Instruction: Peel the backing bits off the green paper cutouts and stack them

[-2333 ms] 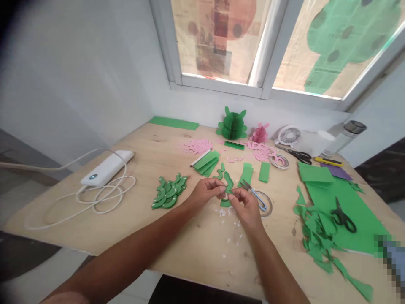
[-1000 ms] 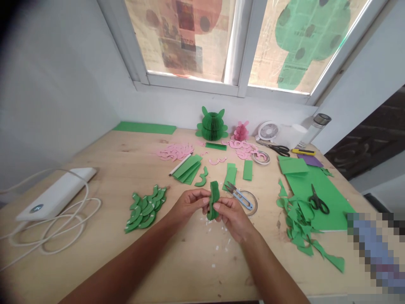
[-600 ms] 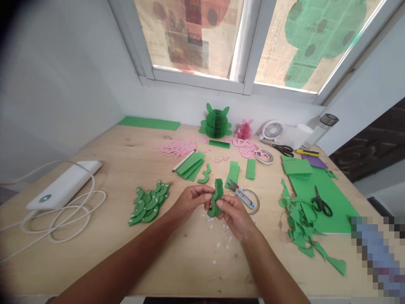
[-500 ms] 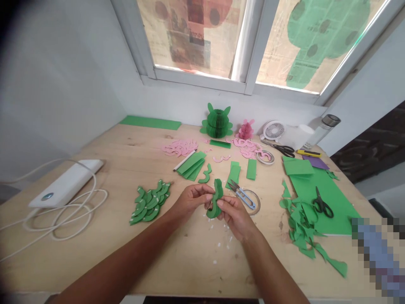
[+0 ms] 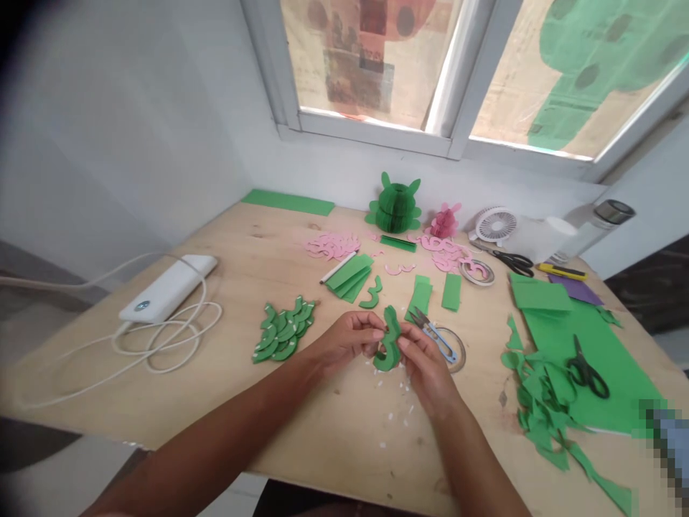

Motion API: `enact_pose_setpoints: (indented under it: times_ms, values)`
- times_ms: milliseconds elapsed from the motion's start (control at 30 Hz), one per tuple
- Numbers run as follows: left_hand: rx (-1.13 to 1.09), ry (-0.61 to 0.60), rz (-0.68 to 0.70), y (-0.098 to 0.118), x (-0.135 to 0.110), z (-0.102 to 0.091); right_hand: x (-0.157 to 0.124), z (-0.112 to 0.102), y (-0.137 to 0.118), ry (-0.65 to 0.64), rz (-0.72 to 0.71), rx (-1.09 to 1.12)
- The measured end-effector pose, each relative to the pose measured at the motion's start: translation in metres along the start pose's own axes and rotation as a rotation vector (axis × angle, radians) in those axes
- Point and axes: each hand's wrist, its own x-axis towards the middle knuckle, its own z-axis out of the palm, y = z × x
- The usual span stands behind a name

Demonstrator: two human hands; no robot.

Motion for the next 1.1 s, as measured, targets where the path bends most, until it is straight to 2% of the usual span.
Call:
enact_pose_setpoints:
  times_ms: [233,467,867,1000,1100]
  values:
    - [-0.011,0.0,-0.054,0.001,-0.001,0.001,-0.001,-0.002,-0.003,-0.019,0.024,0.053]
    - [-0.027,0.047,-0.067,0.003,-0.001,0.003,0.001,-0.005,0.002,-0.016,-0.044,-0.072]
    - [0.114,0.127,0.006,0.001,0.0,0.002,0.006,-0.008,0.011,0.059,-0.086,-0.218]
    - [0.178,0.173,0.032,0.0,0.0,0.003,0.009,-0.009,0.016,0.096,-0.11,-0.234]
    - [0.221,0.156,0.03,0.0,-0.001,0.003,0.01,-0.008,0.017,0.115,-0.113,-0.203]
